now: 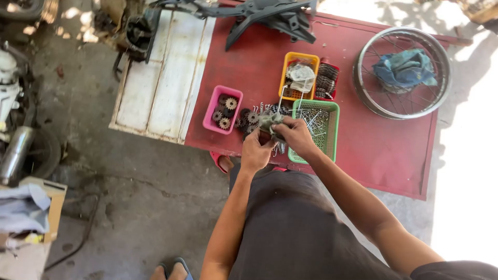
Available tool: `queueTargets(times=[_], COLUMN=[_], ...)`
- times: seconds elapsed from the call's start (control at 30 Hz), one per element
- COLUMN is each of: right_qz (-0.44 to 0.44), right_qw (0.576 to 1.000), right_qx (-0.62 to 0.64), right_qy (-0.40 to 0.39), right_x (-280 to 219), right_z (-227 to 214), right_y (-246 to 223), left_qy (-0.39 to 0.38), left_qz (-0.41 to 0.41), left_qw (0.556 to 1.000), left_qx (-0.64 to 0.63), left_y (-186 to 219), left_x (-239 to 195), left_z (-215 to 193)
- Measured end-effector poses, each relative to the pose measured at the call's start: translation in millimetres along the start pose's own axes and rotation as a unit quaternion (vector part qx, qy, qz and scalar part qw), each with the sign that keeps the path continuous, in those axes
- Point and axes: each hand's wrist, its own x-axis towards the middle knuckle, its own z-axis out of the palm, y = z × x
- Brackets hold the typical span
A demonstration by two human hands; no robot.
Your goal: The person cleans various small metal parts, including hex keys and gears, using a cloth. They wipe each item individually and place them into different colored plastic baskets on a red table.
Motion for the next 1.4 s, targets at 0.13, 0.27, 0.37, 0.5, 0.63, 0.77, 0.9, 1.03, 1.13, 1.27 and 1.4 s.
queueTargets(times=[0.13, 0.27, 0.37, 0.5, 0.63, 0.77, 0.9, 1.03, 1.13, 1.27, 1.4], right_qz=[0.028, 0.024, 0.021, 0.039, 0.041, 0.05, 0.073, 0.089, 0.098, 0.081, 0.062], right_qw=[0.998, 0.992, 0.986, 0.96, 0.947, 0.935, 0.95, 0.951, 0.948, 0.906, 0.864], right_qx=[0.046, 0.108, 0.138, 0.226, 0.238, 0.242, 0.158, 0.135, 0.103, 0.212, 0.329], right_qy=[0.024, 0.061, 0.094, 0.163, 0.213, 0.255, 0.261, 0.264, 0.284, 0.358, 0.375], right_x=[26, 49, 58, 64, 63, 55, 23, 11, 2, 2, -2], right_z=[1, 6, 20, 43, 69, 90, 116, 118, 95, 48, 21], right_y=[2, 1, 2, 6, -7, 8, -25, -23, -20, -24, -18], left_qy=[0.012, -0.018, -0.061, -0.116, -0.17, -0.216, -0.224, -0.247, -0.271, -0.311, -0.299], left_qz=[-0.05, -0.046, -0.033, -0.008, -0.004, 0.008, 0.002, 0.01, -0.001, -0.007, -0.007], left_qw=[0.998, 0.999, 0.997, 0.993, 0.985, 0.976, 0.975, 0.968, 0.961, 0.948, 0.952], left_qx=[0.024, -0.011, -0.03, -0.029, 0.013, 0.008, 0.017, 0.031, 0.054, 0.065, 0.059], left_y=[-27, -43, -43, -38, -21, -17, 12, 32, 4, -16, -14], left_x=[-7, -3, 8, 32, 54, 72, 76, 71, 66, 50, 35], left_z=[-14, -32, -54, -89, -116, -125, -122, -115, -105, -85, -53])
